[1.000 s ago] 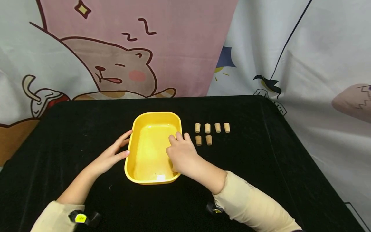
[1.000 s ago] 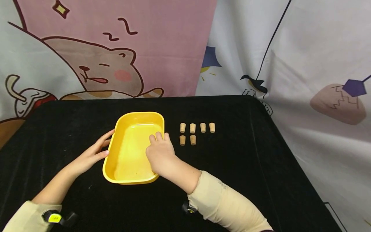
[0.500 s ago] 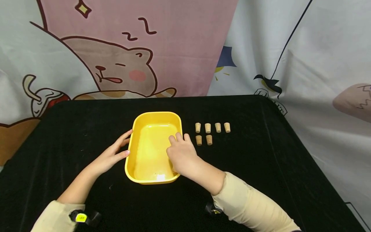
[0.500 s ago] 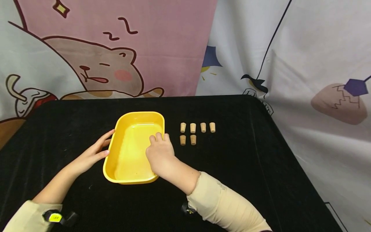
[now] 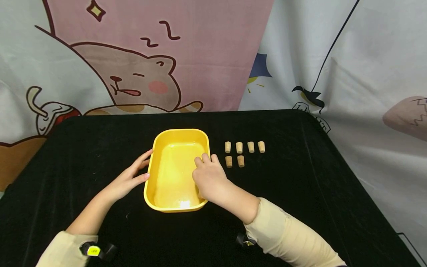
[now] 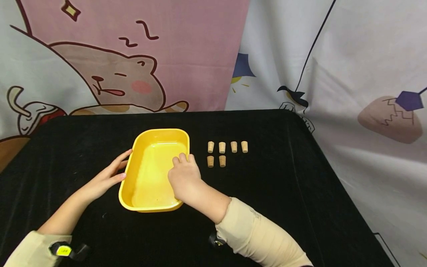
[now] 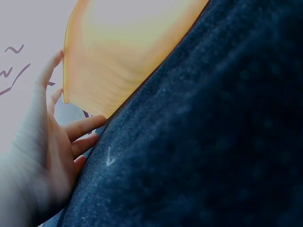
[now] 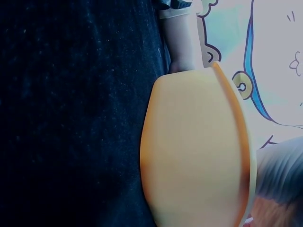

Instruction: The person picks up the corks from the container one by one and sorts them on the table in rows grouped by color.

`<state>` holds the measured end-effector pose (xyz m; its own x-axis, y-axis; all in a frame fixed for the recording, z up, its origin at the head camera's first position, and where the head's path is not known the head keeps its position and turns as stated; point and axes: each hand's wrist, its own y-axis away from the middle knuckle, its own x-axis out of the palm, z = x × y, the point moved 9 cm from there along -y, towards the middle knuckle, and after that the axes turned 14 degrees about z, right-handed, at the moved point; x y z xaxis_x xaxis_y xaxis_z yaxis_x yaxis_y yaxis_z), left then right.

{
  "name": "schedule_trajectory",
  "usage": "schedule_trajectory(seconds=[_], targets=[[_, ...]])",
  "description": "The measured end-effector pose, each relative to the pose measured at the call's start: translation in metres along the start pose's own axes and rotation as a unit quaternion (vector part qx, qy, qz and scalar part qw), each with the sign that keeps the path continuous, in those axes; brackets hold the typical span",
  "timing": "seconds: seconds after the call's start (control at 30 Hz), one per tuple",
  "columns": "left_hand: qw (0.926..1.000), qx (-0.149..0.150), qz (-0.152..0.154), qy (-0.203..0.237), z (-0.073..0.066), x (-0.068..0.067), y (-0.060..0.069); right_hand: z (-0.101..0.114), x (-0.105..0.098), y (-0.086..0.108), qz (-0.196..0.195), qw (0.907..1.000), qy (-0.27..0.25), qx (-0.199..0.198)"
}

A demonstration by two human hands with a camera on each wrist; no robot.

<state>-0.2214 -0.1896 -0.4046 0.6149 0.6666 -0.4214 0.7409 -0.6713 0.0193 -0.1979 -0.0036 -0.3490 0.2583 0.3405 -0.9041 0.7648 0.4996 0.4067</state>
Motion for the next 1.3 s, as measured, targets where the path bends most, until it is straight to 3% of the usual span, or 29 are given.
schedule_trajectory(seconds=[0.2, 0.4, 0.8, 1.3], targets=[[1.0, 0.004, 0.002, 0.001, 0.0, 0.0, 0.0, 0.001, -0.005, 0.006, -0.044, 0.998, -0.03, -0.034], [1.0, 0.005, 0.002, 0.0, 0.0, 0.0, 0.001, 0.0, -0.01, 0.014, -0.114, 0.9891, -0.056, -0.075], [1.0, 0.007, 0.003, 0.001, 0.0, 0.0, 0.0, -0.008, -0.014, 0.028, -0.223, 0.9589, -0.107, -0.139], [1.0, 0.008, 0.002, 0.0, 0.0, 0.0, 0.0, -0.04, -0.026, 0.047, -0.309, 0.9187, -0.189, -0.157]])
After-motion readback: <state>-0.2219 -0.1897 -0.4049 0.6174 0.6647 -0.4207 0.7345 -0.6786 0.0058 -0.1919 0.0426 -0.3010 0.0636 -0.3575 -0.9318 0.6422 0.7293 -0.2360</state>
